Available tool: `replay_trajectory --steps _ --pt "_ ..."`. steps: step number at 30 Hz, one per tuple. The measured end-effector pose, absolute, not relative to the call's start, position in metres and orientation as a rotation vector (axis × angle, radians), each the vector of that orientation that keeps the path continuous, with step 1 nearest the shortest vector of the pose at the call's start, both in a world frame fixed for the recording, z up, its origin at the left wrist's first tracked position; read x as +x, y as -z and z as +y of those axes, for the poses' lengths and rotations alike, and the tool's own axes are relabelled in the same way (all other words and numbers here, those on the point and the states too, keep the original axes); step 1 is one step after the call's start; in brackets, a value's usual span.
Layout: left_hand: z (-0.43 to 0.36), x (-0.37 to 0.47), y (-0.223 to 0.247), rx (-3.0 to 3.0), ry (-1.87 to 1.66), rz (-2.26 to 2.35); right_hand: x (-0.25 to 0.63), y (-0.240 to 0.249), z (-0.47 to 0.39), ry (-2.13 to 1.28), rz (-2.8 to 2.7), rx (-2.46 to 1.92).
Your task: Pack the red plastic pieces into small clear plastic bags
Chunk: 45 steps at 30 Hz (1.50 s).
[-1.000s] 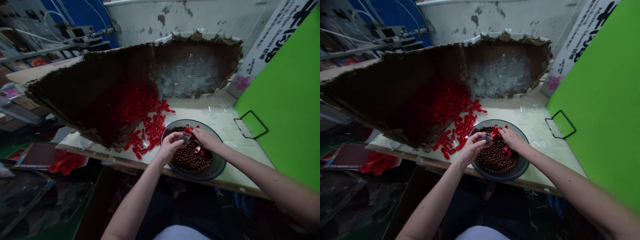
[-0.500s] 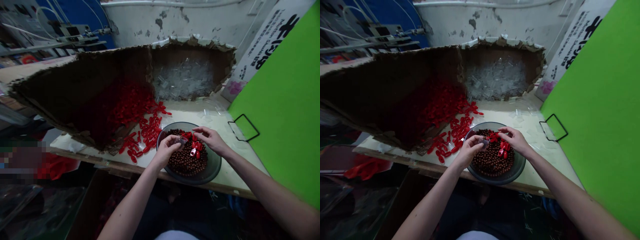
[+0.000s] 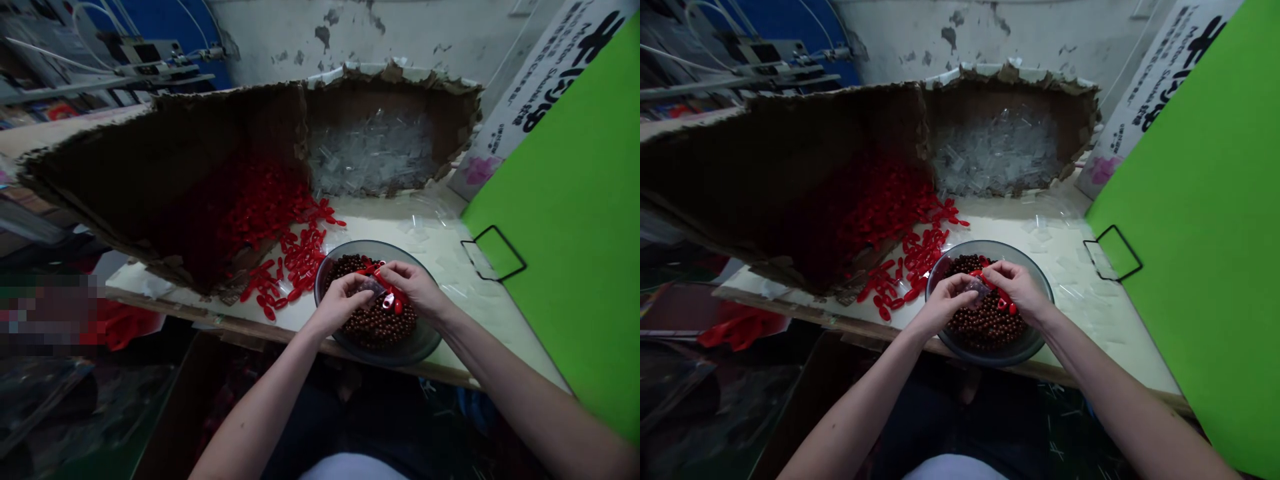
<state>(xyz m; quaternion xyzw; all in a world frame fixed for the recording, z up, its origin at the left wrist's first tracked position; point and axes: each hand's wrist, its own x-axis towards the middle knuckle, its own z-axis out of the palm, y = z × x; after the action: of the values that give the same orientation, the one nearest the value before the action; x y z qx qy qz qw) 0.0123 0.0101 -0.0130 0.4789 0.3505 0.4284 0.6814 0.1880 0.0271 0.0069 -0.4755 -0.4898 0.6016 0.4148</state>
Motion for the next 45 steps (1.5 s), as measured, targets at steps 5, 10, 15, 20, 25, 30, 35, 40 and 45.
replay_trajectory --steps 5,10,15,20,25,30,35,40,45 --pt "0.009 0.013 0.012 1.070 -0.959 0.831 0.184 -0.005 0.029 -1.424 -1.313 -1.240" --pt "0.010 0.014 0.016 1.091 -1.017 0.905 0.178 -0.008 0.027 -1.401 -1.345 -1.286" --pt "0.012 0.012 0.016 1.150 -1.024 0.932 0.166 -0.002 0.023 -1.345 -1.282 -1.270" --pt "0.014 0.017 0.013 1.044 -1.020 0.882 0.168 -0.001 0.022 -1.292 -1.279 -1.277" --pt "0.014 0.025 0.012 0.783 -1.056 0.778 0.171 0.007 0.006 -1.228 -1.195 -1.206" --pt "0.007 0.024 0.011 0.780 -1.016 0.731 0.173 0.007 0.002 -1.127 -1.055 -1.162" --pt "0.001 0.021 0.008 0.993 -0.843 0.762 0.181 -0.014 0.027 -1.259 -1.087 -1.112" --pt "-0.003 0.031 0.002 1.149 -0.704 0.806 0.171 -0.025 0.035 -1.456 -1.237 -1.067" --pt "-0.015 0.043 -0.007 1.374 -0.935 1.046 0.161 -0.027 0.018 -1.512 -1.143 -1.025"
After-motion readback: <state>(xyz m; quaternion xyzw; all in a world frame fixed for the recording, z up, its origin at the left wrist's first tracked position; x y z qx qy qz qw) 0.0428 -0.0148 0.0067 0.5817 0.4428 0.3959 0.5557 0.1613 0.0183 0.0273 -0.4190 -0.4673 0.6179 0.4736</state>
